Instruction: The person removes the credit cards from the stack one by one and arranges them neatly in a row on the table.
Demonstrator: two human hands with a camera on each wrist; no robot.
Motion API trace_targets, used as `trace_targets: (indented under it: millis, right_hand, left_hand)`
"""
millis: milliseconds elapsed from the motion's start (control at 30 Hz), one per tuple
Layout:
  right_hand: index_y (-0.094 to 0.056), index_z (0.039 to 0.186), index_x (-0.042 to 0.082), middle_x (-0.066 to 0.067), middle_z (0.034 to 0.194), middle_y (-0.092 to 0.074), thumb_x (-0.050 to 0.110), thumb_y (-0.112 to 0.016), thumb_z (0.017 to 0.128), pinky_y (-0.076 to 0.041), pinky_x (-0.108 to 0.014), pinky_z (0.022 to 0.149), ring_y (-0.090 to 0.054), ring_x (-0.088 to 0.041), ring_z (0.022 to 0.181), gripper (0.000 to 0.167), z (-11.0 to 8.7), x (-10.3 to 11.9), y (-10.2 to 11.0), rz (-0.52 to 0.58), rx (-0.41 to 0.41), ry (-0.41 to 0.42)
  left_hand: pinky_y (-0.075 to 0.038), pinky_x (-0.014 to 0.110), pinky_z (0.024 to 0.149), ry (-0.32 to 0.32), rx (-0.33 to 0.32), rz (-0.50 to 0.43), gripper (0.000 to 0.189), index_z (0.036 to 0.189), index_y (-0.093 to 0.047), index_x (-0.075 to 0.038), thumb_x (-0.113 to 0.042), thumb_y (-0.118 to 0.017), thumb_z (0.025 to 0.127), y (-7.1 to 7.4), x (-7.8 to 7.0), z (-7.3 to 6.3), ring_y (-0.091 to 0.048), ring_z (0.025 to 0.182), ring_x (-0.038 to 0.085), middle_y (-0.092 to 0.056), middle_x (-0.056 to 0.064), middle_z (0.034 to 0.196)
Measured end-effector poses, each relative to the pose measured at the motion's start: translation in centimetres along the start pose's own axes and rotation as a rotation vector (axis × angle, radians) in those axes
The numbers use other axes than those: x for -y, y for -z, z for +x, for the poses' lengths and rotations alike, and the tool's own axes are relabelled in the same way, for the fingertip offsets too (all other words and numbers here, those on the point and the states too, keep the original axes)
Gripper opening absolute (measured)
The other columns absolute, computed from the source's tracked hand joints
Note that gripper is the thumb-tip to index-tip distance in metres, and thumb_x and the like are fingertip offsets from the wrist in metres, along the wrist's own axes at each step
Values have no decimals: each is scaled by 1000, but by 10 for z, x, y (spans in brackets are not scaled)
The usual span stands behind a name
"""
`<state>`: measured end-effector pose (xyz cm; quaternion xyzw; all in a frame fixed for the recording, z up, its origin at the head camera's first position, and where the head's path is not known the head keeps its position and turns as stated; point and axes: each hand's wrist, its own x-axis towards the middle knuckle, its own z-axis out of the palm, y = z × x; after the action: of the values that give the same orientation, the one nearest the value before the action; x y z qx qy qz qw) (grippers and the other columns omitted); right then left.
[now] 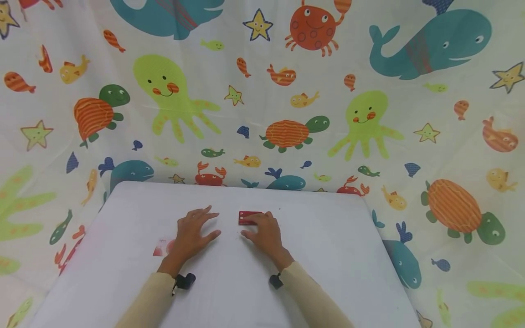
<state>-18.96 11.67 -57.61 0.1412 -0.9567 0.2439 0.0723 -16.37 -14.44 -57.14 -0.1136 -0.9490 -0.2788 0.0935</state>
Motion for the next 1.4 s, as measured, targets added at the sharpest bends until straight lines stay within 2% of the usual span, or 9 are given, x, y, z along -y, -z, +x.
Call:
trace_targets:
  millis: [267, 433, 600, 867, 1200, 1400]
  right_hand:
    - [-78, 128, 25, 7, 124, -79, 44, -89, 86, -56, -38, 97, -62, -16, 111, 48, 1, -14, 3, 7, -23, -42]
    - [-78, 128, 24, 4, 124, -79, 43, -89, 86, -56, -40, 100, -63, -18, 112, 48, 2, -17, 9, 2, -20, -58]
    - [-78, 127, 21, 1, 125, -79, 40, -90, 86, -55, -45, 104, -64, -22, 115, 47, 4, -18, 16, 10, -15, -55]
    - [-78, 127, 20, -1, 126, -79, 35, -91, 86, -55, -44, 101, -63, -22, 114, 45, 9, -26, 17, 20, -2, -56]
    - [-80, 122, 18, -5, 125, -78, 31, -91, 86, -55, -46, 101, -63, -26, 115, 40, 15, -35, 15, 2, -1, -42]
    - [-80, 122, 19, -5, 129, -76, 29, -90, 87, -53, -47, 106, -63, -26, 120, 38, 18, -36, 17, -3, 32, -63]
  left_hand:
    - [-37, 73, 111, -6, 19, -34, 62, 143, -68, -22, -40, -87, 88, -6, -11, 6, -50, 146, 39, -57, 8, 159]
    - [-37, 71, 112, -6, 22, -51, 60, 141, -70, -22, -38, -88, 87, -11, -14, 11, -52, 144, 37, -61, 7, 156]
    - [-37, 70, 112, 0, 38, -71, 59, 141, -70, -22, -38, -88, 87, -14, -18, 16, -53, 143, 37, -63, 8, 153]
    - [-38, 66, 110, 13, 58, -82, 58, 140, -69, -22, -36, -89, 87, -23, -22, 23, -54, 141, 37, -66, 9, 149]
    - [-41, 61, 108, 30, 50, -103, 51, 132, -75, -22, -32, -91, 85, -33, -28, 31, -59, 134, 33, -72, 6, 140]
    - [-42, 62, 109, 27, 45, -97, 49, 130, -76, -19, -30, -92, 85, -36, -32, 37, -61, 132, 33, -74, 7, 137]
